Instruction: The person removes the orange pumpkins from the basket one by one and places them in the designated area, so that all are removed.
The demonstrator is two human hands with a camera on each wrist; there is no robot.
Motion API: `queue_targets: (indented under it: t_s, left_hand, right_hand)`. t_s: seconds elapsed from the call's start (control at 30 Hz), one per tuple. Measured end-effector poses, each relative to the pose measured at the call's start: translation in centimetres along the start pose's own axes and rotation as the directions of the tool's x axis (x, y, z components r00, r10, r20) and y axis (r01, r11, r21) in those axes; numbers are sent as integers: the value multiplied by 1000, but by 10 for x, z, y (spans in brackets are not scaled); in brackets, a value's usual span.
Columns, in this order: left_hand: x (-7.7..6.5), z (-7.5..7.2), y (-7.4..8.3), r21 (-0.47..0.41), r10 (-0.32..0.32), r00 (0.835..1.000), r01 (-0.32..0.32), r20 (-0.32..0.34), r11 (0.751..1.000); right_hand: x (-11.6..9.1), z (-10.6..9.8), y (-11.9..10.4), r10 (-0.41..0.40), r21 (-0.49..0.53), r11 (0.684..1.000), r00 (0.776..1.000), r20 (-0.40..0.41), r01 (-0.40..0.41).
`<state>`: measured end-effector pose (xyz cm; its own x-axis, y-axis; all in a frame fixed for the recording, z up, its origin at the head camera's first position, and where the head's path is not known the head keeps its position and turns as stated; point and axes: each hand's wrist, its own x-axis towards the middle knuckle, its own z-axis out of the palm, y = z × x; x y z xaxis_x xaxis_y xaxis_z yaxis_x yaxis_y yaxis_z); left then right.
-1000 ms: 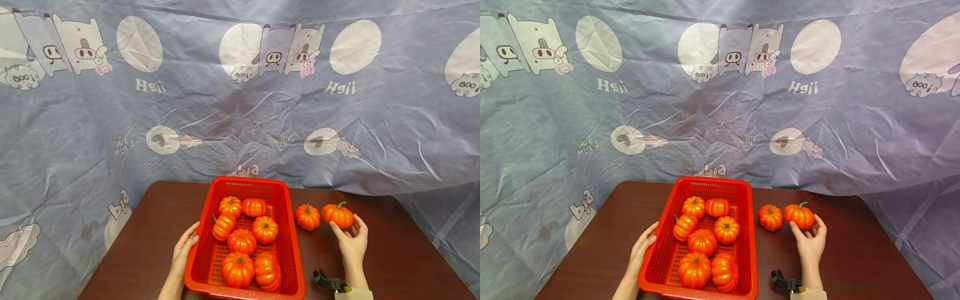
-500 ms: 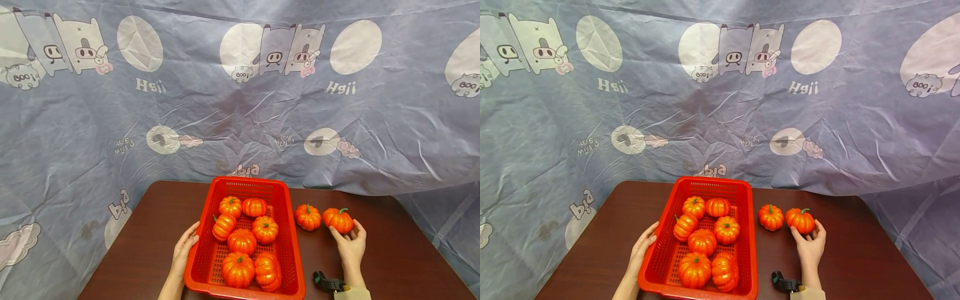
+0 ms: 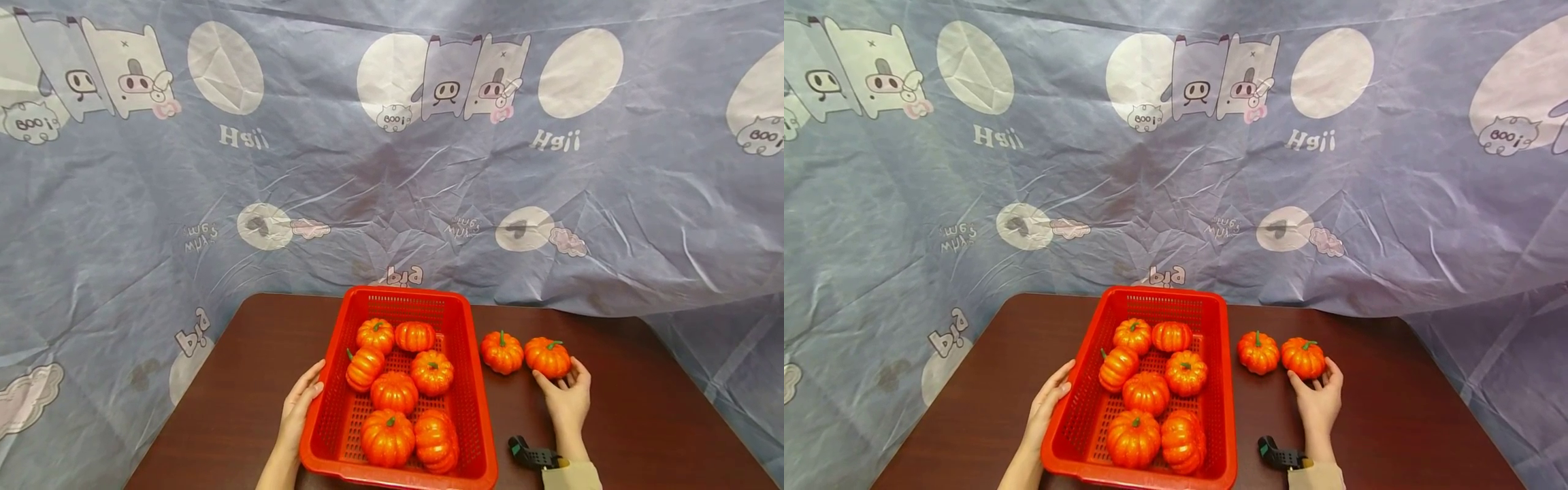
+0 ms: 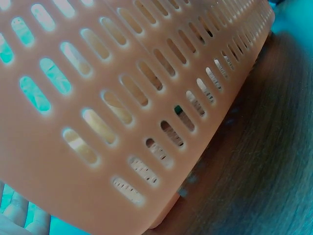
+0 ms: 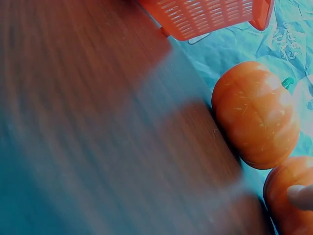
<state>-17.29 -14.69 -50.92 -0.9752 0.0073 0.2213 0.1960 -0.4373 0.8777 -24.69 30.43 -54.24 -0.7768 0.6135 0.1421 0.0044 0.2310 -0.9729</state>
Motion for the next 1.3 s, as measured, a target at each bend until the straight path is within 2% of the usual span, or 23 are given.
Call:
queue_targets:
  t_s: [0.2,0.33,0.5,0.7,0.93,1.1,1.3]
  left_hand:
    - [2,-3,-1,2,4,1000,-4,5,1000]
    - [2,-3,-1,-2,3,1000,-3,0,1000]
    - [1,-3,-2,1,-10,1000,10,-13,1000]
    - [1,-1,-1,-11,-6,1000,6,1,1000]
    - [1,0,-2,-12,-15,1000,15,-13,1000]
    - [1,-1,-2,-11,-16,1000,16,-16,1000]
    - [1,0,-1,0,-13,1000,13,-18,1000]
  right_hand:
    - [0,1,-4,-1,-73,997,1000,30,3]
    - [-1,0,-5,0,-68,998,999,33,2]
    - [-3,0,-5,-2,-44,999,1000,-7,2]
    - [-5,-1,-5,20,-33,999,999,-34,-21]
    - [-10,-6,-24,14,0,1000,996,-85,-14]
    - [-14,-7,-43,8,113,994,995,-97,3]
    - [-14,-5,-80,13,328,945,998,-64,9]
